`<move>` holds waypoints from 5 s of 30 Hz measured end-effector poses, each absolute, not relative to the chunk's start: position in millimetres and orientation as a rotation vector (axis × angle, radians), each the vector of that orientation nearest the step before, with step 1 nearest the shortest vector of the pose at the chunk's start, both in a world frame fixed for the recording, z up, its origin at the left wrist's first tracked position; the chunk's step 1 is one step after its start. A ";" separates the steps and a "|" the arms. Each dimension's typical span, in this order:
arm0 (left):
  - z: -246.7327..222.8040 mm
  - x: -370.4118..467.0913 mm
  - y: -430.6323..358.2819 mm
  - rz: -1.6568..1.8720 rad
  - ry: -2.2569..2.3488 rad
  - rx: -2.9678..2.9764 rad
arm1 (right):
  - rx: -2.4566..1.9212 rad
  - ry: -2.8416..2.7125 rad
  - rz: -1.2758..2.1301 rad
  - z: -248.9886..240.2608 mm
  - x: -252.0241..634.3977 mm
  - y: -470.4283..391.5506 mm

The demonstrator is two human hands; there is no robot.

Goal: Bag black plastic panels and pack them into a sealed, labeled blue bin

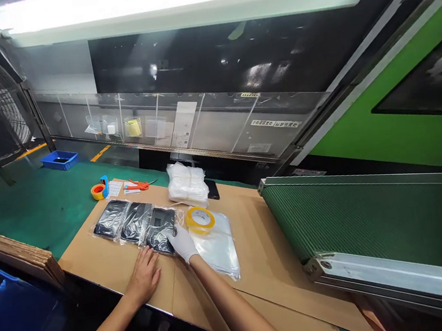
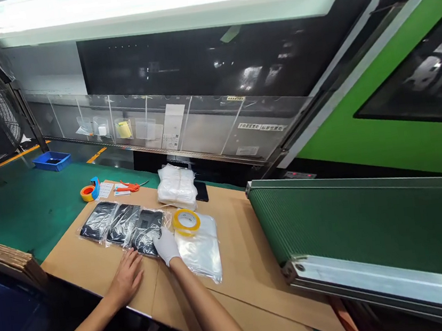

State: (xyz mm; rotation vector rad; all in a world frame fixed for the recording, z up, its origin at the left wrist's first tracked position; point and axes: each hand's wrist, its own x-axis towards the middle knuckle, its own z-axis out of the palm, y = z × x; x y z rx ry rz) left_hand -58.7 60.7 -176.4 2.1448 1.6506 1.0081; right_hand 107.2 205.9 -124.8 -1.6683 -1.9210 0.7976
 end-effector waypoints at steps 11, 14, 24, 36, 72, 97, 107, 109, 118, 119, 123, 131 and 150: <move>-182.1 -58.1 59.5 1.042 1.720 2.124 | -1.675 -1.924 0.802 -122.2 98.7 210.0; -183.6 -58.3 59.8 1.035 1.725 2.147 | -1.668 -1.908 0.820 -119.1 100.6 208.2; -186.7 -59.0 61.7 1.003 1.853 2.224 | -1.354 -1.854 0.737 -127.2 146.2 127.9; -190.5 -63.1 67.7 1.137 2.220 2.102 | -1.254 -2.229 0.201 -196.7 197.2 53.2; -143.8 -77.2 0.5 0.910 1.644 2.707 | -1.160 -2.244 0.119 -179.3 189.4 50.0; -138.7 -70.5 16.7 0.502 1.325 2.572 | -1.197 -2.324 0.221 -150.4 183.3 41.1; -156.5 -78.8 20.1 0.579 1.161 2.791 | -1.203 -2.287 0.253 -149.4 183.6 41.2; -158.0 -78.7 18.6 0.608 1.152 2.822 | -1.216 -2.295 0.259 -147.5 183.2 41.2; -153.5 -81.9 16.0 0.640 1.142 2.773 | -1.248 -2.331 0.287 -142.6 182.6 42.3; -152.6 -81.6 15.6 0.647 1.147 2.763 | -1.244 -2.329 0.281 -142.5 182.7 42.3; -147.3 -77.9 13.9 0.668 1.186 2.683 | -1.227 -2.321 0.271 -143.7 182.9 42.6; -138.9 -65.9 12.9 0.616 1.362 2.502 | -1.244 -2.337 0.266 -143.2 182.5 42.5; -132.4 -79.9 19.4 0.434 1.298 2.709 | -1.261 -2.365 0.285 -137.3 182.2 43.9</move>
